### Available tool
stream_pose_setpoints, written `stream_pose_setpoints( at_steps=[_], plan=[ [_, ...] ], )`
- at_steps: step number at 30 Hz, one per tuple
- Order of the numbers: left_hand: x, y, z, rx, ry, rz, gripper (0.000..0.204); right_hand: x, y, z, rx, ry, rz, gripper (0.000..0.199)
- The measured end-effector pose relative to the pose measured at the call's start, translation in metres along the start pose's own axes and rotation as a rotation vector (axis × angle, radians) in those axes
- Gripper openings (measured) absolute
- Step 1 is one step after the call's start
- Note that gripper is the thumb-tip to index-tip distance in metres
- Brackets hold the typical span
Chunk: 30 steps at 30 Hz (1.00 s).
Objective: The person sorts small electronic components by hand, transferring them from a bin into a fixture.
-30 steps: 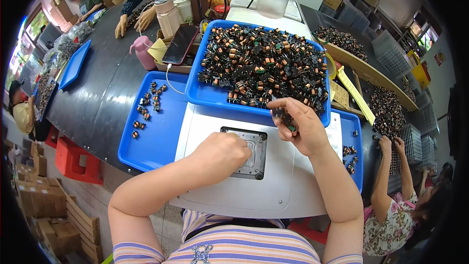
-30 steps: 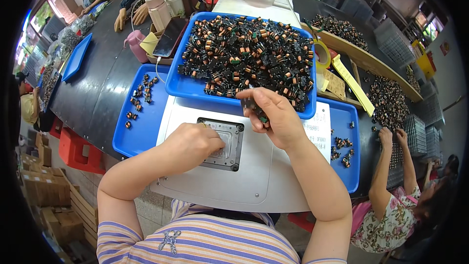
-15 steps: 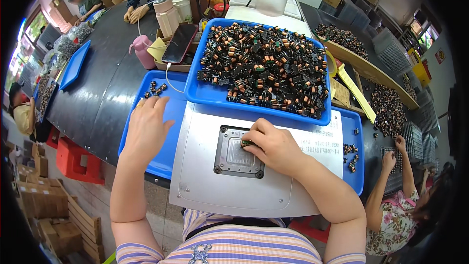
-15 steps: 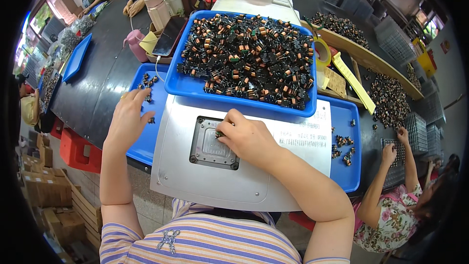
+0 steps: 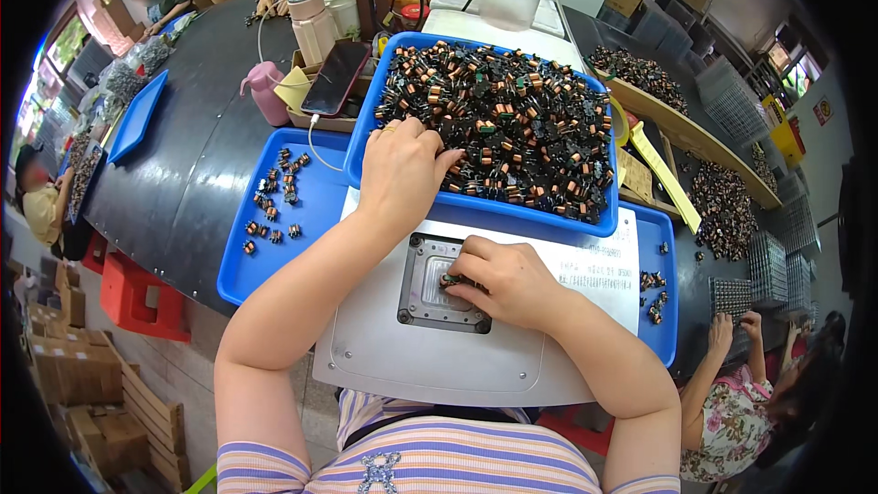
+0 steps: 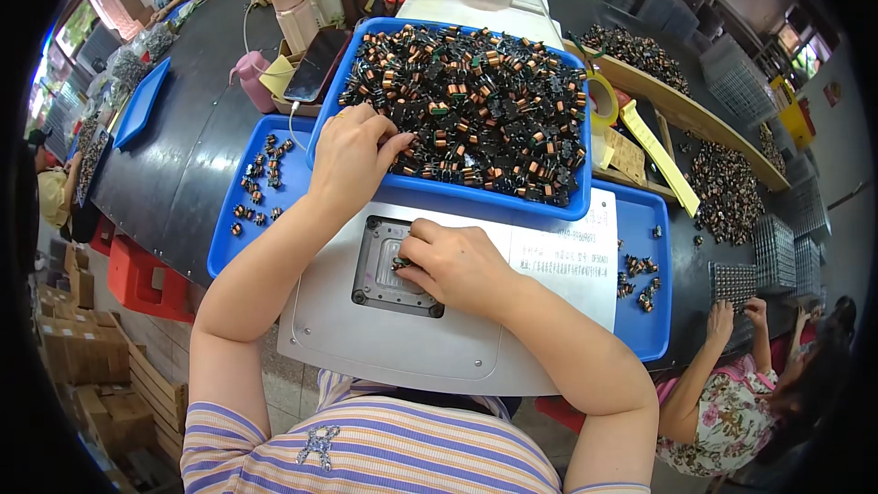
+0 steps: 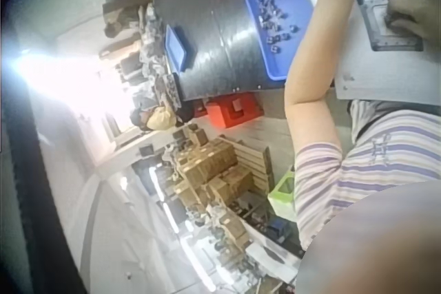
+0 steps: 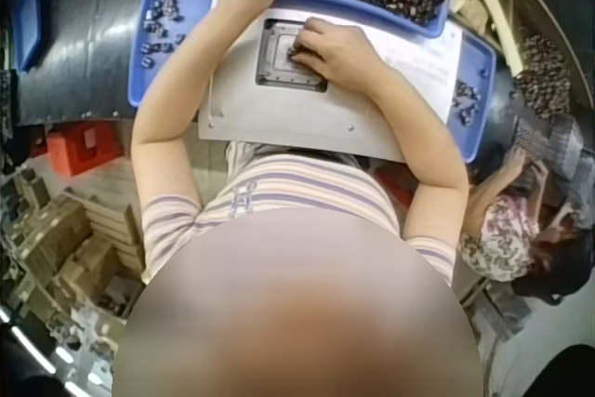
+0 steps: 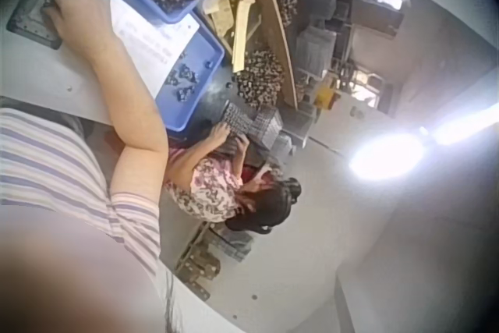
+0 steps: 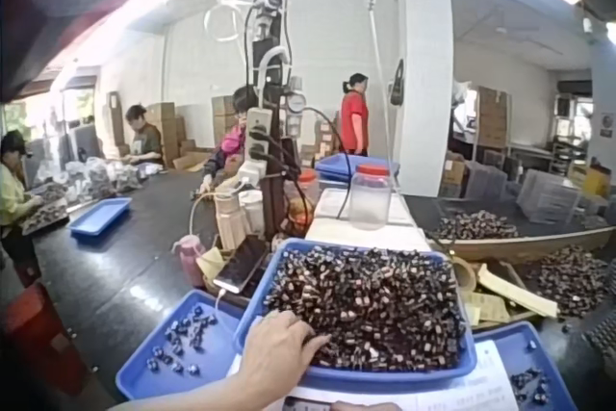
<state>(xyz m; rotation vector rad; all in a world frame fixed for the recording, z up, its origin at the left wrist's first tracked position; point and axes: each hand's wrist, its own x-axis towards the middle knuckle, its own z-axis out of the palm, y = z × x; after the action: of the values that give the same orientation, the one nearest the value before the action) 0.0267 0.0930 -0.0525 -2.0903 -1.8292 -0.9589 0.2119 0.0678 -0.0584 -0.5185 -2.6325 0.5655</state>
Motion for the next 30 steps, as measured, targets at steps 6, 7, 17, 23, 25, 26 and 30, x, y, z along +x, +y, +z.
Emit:
stream_pose_setpoints(
  at_steps=[6, 7, 17, 23, 25, 26, 30],
  plan=[
    [-0.009, 0.006, -0.001, -0.301, 0.001, -0.088, 0.012, 0.001, 0.000, -0.001, -0.007, -0.008, -0.013, 0.016],
    [-0.010, 0.008, -0.001, -0.302, 0.000, -0.090, 0.012, 0.000, -0.001, 0.000, -0.042, 0.009, -0.010, 0.015],
    [-0.013, 0.011, -0.004, -0.218, -0.013, 0.208, 0.017, -0.003, -0.002, 0.008, -0.045, 0.060, -0.015, 0.012],
    [-0.012, 0.013, -0.006, -0.176, -0.104, 0.224, 0.013, 0.005, 0.022, -0.054, 1.325, 0.256, 0.477, 0.018],
    [-0.009, 0.016, -0.007, -0.116, -0.127, 0.252, 0.011, 0.009, 0.031, -0.064, 1.062, 0.306, 0.467, 0.018],
    [-0.007, 0.018, -0.008, -0.092, -0.184, 0.255, 0.009, 0.010, 0.035, -0.070, 0.750, 0.213, 0.559, 0.016],
    [0.000, 0.016, -0.013, -0.137, -0.249, 0.259, 0.006, 0.021, 0.037, -0.067, -0.431, 0.030, 0.296, 0.017]
  ],
)
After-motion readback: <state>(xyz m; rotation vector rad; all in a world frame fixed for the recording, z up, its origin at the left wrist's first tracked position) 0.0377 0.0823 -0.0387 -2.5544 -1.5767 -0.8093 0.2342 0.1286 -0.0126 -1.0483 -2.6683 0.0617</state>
